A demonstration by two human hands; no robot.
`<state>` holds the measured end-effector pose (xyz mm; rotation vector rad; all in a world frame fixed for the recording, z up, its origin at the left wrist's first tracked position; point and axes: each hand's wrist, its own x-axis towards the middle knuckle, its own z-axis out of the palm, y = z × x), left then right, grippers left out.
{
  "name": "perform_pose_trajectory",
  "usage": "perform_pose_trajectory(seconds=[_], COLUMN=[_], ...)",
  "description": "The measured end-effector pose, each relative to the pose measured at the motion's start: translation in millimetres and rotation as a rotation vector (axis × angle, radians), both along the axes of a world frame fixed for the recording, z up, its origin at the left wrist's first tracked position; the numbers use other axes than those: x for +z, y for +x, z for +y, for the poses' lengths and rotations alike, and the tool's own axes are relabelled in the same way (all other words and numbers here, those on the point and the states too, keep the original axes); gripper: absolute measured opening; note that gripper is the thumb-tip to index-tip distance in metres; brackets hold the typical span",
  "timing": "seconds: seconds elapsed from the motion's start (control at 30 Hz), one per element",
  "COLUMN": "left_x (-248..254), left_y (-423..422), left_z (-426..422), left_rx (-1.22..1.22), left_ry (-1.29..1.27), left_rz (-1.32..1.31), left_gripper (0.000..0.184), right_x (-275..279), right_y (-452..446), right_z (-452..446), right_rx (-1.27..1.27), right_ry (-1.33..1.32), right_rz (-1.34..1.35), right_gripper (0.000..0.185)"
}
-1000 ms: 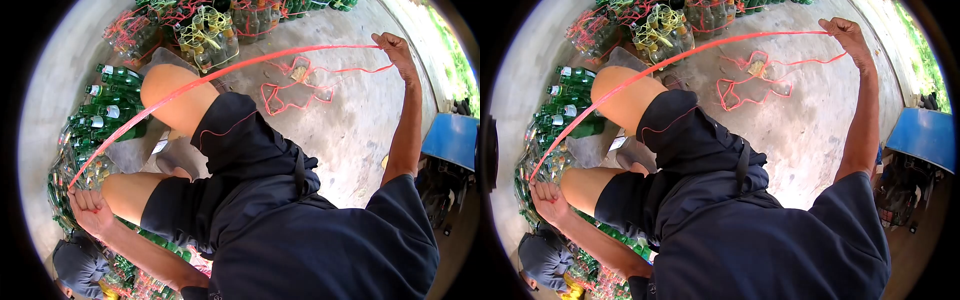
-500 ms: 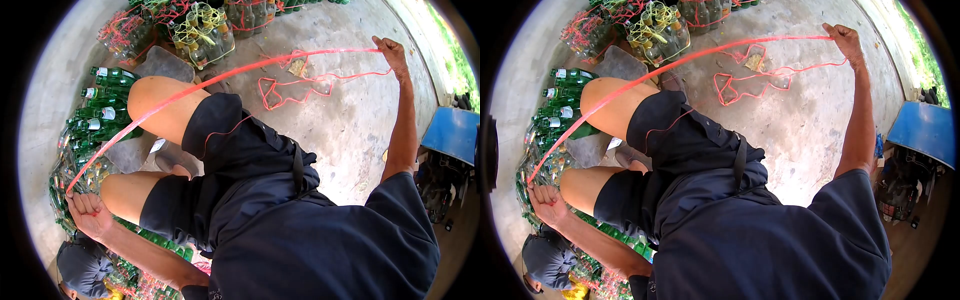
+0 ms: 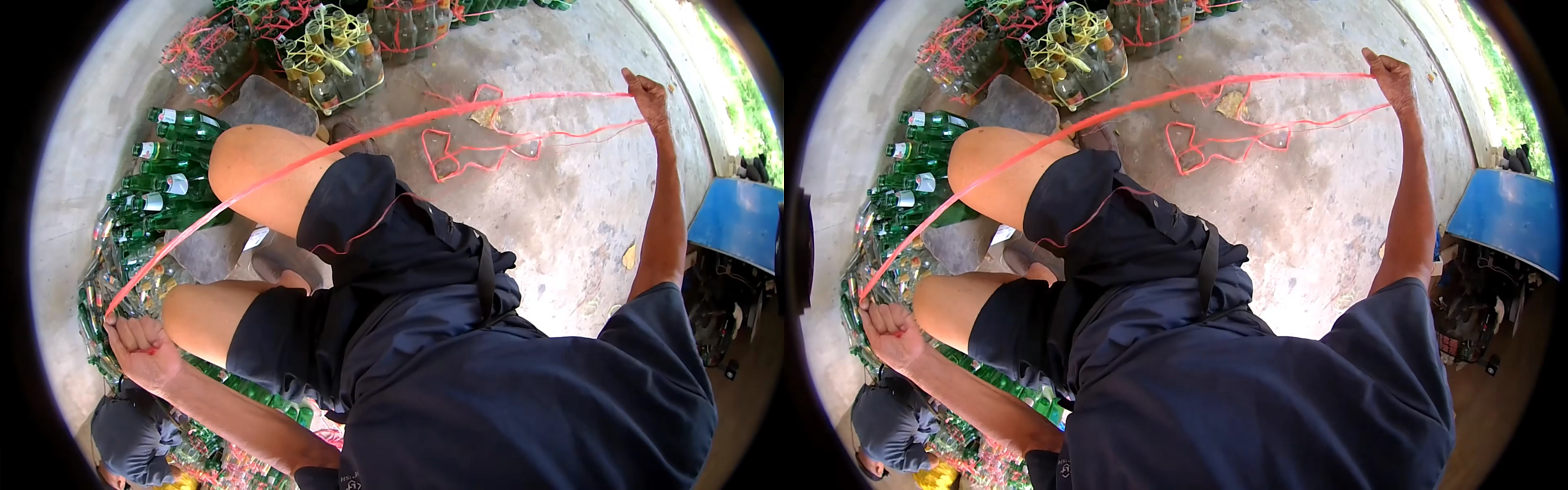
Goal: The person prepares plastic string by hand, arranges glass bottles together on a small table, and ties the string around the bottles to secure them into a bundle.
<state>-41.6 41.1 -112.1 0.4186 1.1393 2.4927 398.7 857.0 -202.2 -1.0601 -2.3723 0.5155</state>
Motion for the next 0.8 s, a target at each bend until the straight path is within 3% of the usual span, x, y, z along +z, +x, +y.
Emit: perform_pose_trajectory(seconds=[0.5,0.67,0.73,0.8], left_x=[-8.9,-10.5,-6.2,0.3], left_y=[-12.2,-8.4,-3.3,3.2], left_z=[-24.5,-13.9,-8.0,-3.2], left_rx=[0.009,-0.061,-0.063,-0.044], left_ry=[0.003,0.037,0.020,-0.007], left_rz=[0.010,0.004,0.023,0.045], left_gripper=[0.024,0.024,0.024,0.024], right_x=[54.1,32.0,-9.4,-73.1], right_y=[52.4,74.4,107.5,128.2], right_z=[59.4,53.6,92.8,116.3], right_rx=[-0.184,-0.169,-0.109,0.422], right_ry=[0.117,0.081,-0.039,0.556], right_rz=[0.036,0.046,-0.224,-0.682], right_gripper=[0.054,0.052,0.042,0.028])
